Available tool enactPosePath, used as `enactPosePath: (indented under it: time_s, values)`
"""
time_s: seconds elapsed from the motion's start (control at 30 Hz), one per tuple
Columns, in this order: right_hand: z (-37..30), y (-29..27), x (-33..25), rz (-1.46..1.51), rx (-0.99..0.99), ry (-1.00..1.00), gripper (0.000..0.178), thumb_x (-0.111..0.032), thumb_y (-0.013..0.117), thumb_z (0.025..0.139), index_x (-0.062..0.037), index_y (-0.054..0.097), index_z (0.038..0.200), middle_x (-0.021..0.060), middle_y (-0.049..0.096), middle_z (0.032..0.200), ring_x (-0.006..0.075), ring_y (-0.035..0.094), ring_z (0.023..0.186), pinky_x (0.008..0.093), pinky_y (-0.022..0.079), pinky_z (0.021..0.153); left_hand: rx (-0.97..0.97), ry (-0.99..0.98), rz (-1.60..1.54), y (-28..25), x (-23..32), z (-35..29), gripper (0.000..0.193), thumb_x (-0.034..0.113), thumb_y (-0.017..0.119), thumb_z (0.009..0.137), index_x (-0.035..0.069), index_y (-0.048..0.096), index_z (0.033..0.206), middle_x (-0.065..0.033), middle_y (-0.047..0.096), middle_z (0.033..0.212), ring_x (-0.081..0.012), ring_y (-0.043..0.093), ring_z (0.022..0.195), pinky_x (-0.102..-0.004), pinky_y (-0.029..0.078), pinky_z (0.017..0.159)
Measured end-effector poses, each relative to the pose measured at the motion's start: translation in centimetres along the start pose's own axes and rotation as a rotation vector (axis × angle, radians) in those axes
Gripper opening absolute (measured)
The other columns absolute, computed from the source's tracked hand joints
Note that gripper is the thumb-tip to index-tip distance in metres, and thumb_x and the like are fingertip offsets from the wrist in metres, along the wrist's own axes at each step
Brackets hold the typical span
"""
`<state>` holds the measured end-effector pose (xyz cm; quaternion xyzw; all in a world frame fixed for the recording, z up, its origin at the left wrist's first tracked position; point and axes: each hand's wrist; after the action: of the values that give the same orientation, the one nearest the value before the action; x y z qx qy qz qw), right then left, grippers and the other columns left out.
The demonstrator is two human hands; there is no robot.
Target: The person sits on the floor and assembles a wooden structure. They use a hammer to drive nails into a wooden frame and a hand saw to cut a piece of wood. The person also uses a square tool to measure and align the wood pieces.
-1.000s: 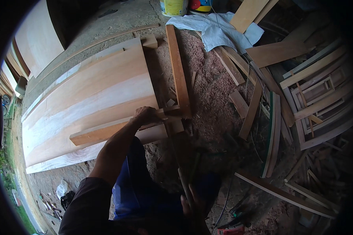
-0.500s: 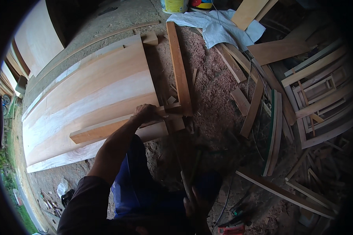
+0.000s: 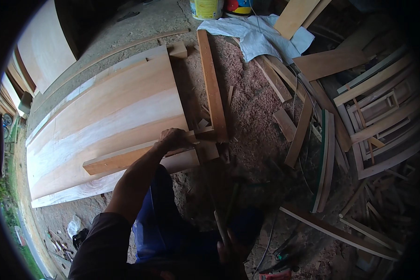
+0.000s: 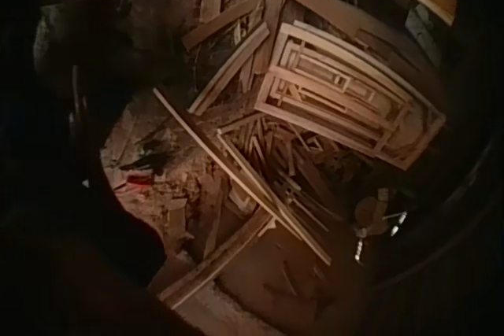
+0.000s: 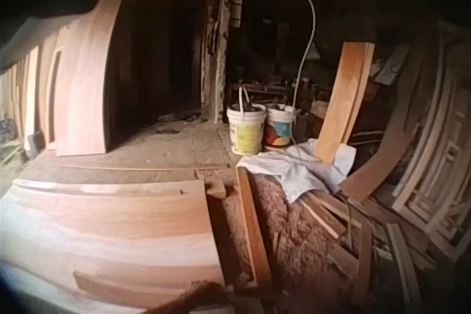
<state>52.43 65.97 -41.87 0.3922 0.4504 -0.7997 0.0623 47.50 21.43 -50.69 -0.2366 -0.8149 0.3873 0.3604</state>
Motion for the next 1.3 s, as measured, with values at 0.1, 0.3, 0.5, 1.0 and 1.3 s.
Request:
enactPosePath:
  time_s: [0.1, 0.3, 0.5, 1.0, 1.3]
  values:
    - [6.4, 3.1, 0.9, 0.242, 0.064, 0.124, 0.056, -0.015, 0.069, 0.092, -0.0065, 0.053, 0.145, 0.0230, 0.070, 0.116, 0.0362, 0.073, 0.096, 0.0415, 0.059, 0.079, 0.052, -0.003, -0.013, 0.4, 2.0, -1.2, 0.073, 0.075, 0.076, 0.067, 0.014, 0.077, 0.106, -0.0130, 0.075, 0.101, -0.0335, 0.071, 0.101, -0.0467, 0.055, 0.084]
    - [14.8, 7.3, 2.2, 0.085, -0.094, 0.246, 0.055, -0.020, 0.066, 0.094, -0.0088, 0.051, 0.147, 0.0207, 0.062, 0.135, 0.0386, 0.065, 0.117, 0.0446, 0.052, 0.097, 0.079, 0.019, 0.011, 0.5, 0.1, -1.4, 0.070, 0.073, 0.077, 0.068, 0.014, 0.076, 0.106, -0.0128, 0.076, 0.099, -0.0336, 0.072, 0.097, -0.0455, 0.055, 0.083]
    - [0.6, 0.0, -0.1, 0.269, -0.129, 0.314, 0.054, -0.015, 0.063, 0.094, 0.0027, 0.052, 0.143, 0.0232, 0.068, 0.124, 0.0356, 0.074, 0.096, 0.0388, 0.059, 0.080, 0.026, -0.018, -0.008, -0.6, 0.7, -1.1, 0.067, 0.070, 0.078, 0.069, 0.013, 0.077, 0.104, -0.0118, 0.076, 0.097, -0.0334, 0.072, 0.095, -0.0455, 0.055, 0.082]
    - [0.8, 1.4, 0.9, 0.194, -0.068, 0.241, 0.049, -0.017, 0.061, 0.098, 0.0026, 0.053, 0.142, 0.0232, 0.063, 0.134, 0.0325, 0.067, 0.117, 0.0402, 0.054, 0.097, 0.058, 0.008, -0.020, 0.9, 0.8, -0.8, 0.071, 0.074, 0.078, 0.067, 0.013, 0.077, 0.103, -0.0132, 0.075, 0.100, -0.0323, 0.073, 0.096, -0.0458, 0.056, 0.084]
    - [6.8, 3.2, 1.3, 0.256, -0.036, 0.166, 0.055, -0.011, 0.063, 0.096, -0.0029, 0.048, 0.148, 0.0228, 0.062, 0.135, 0.0306, 0.066, 0.119, 0.0390, 0.053, 0.095, 0.032, 0.016, -0.015, -0.7, 0.1, -0.6, 0.072, 0.075, 0.076, 0.069, 0.013, 0.076, 0.106, -0.0132, 0.075, 0.101, -0.0334, 0.072, 0.097, -0.0465, 0.056, 0.085]
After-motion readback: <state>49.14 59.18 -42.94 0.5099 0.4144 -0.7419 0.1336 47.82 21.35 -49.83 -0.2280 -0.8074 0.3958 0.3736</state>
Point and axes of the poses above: each hand's wrist, its own z-axis towards the middle knuckle, its own y-axis out of the palm, x = y × z
